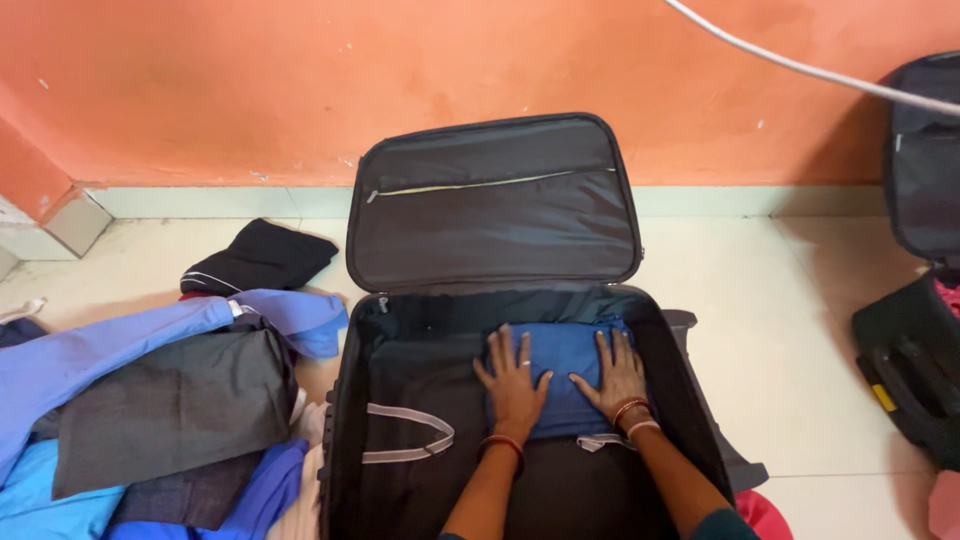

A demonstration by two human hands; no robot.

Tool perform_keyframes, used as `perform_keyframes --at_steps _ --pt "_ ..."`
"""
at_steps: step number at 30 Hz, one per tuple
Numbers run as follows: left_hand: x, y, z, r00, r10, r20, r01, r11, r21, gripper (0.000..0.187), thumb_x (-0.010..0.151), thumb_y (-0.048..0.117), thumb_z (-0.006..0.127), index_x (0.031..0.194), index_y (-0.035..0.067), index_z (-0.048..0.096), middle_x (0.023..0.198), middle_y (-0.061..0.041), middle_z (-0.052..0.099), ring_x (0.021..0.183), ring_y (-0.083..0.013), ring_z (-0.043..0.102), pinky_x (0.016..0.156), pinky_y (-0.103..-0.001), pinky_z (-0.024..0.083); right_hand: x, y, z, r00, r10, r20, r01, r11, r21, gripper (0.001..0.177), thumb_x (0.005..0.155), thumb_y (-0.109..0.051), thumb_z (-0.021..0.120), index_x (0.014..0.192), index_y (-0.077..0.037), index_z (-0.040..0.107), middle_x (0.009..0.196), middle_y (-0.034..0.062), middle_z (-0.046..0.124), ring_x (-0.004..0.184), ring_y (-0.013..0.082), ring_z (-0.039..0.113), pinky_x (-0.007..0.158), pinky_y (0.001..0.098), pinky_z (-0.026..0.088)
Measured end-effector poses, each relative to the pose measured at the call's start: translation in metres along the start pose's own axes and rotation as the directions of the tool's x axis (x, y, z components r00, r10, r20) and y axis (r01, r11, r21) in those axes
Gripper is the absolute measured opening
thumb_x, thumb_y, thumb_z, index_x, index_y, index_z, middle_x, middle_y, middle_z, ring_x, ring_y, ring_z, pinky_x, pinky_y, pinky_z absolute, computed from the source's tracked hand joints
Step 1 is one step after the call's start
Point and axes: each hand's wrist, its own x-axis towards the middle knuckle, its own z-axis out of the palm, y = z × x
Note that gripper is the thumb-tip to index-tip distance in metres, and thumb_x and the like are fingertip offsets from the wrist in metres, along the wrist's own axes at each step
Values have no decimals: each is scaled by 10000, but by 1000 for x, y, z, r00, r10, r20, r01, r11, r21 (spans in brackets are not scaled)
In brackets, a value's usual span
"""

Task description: The person folds and places several garments into an open suitcase. They handle a blue shirt, dark gray pants, and a light blue shirt, folding each item and arranging them inside the suitcase.

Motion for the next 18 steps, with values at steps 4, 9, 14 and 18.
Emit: perform_keyframes --at_steps 4,9,14,18 --pt "0 -1 -4 998 -64 -20 61 992 -112 876 881 576 670 1573 158 333 1630 -286 199 1467 -472 242 1145 -583 244 16 4 -5 992 123 -39 -114 977 179 1218 715 -806 574 1571 5 271 1521 247 370 1346 393 421 1080 435 422" --pt "1 -1 -3 993 -94 70 99 993 -68 885 899 588 644 1585 146 300 1620 -290 191 1465 -458 253 1168 -552 231 35 3 -5 988 121 96 -119 993 -26 1007 849 -792 499 1472 -2 450 1482 185 473 1295 348 482 1084 432 429" --pt "1 -1 -5 991 -102 82 107 993 -57 879 904 589 634 1581 140 297 1621 -293 185 1476 -461 239 1171 -549 225 38 -4 -13 979 159 126 -165 986 37 923 883 -760 479 1465 -44 506 1424 158 530 1305 353 491 1101 458 436" --pt "-2 -1 1 994 -93 50 97 993 -75 880 895 576 642 1580 138 309 1627 -297 183 1477 -468 235 1178 -545 217 25 -20 -9 974 191 119 -183 980 -72 1024 825 -805 498 1529 -72 377 1528 186 413 1382 372 393 1105 526 358"
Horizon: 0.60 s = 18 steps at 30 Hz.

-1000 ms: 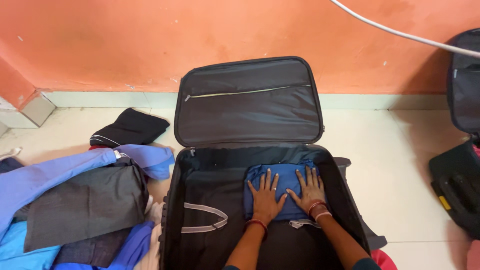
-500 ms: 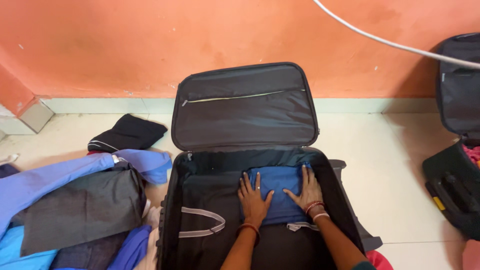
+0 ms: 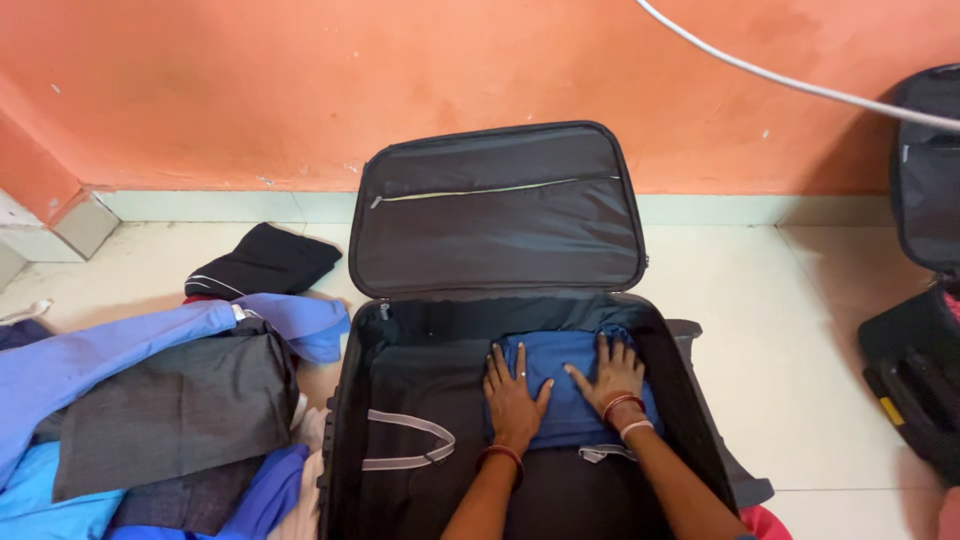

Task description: The person folds and places several garments into an open suitcase. They handle a blue shirt, dark gray pants, and a light blue shirt, folding each item and arranging them inside the suitcase.

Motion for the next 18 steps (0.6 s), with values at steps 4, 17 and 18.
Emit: perform_keyframes --at_steps 4,17,18 --pt "3 -7 14 999 16 29 -16 1000 19 905 908 574 635 1590 103 271 1615 -321 151 1477 -491 203 1182 -571 183 -7 -4 14 999 -45 -3 45 994 -96 1098 821 -844 459 1586 -82 256 1613 213 297 1493 372 259 1179 541 255" --pt "55 -34 -79 713 127 689 -296 946 132 1088 775 508 817 1624 161 233 1603 -280 288 1392 -453 449 1120 -515 422 3 6 23 992 -68 104 75 995 -65 1155 812 -899 368 1636 -128 121 1679 202 106 1559 352 68 1221 529 86" --pt "58 -35 -100 694 166 700 -360 922 139 1056 782 498 820 1612 160 262 1573 -262 339 1355 -444 484 1096 -503 441 2 3 22 991 -62 115 71 995 -74 1141 824 -888 371 1639 -127 127 1681 199 104 1561 355 68 1220 538 83"
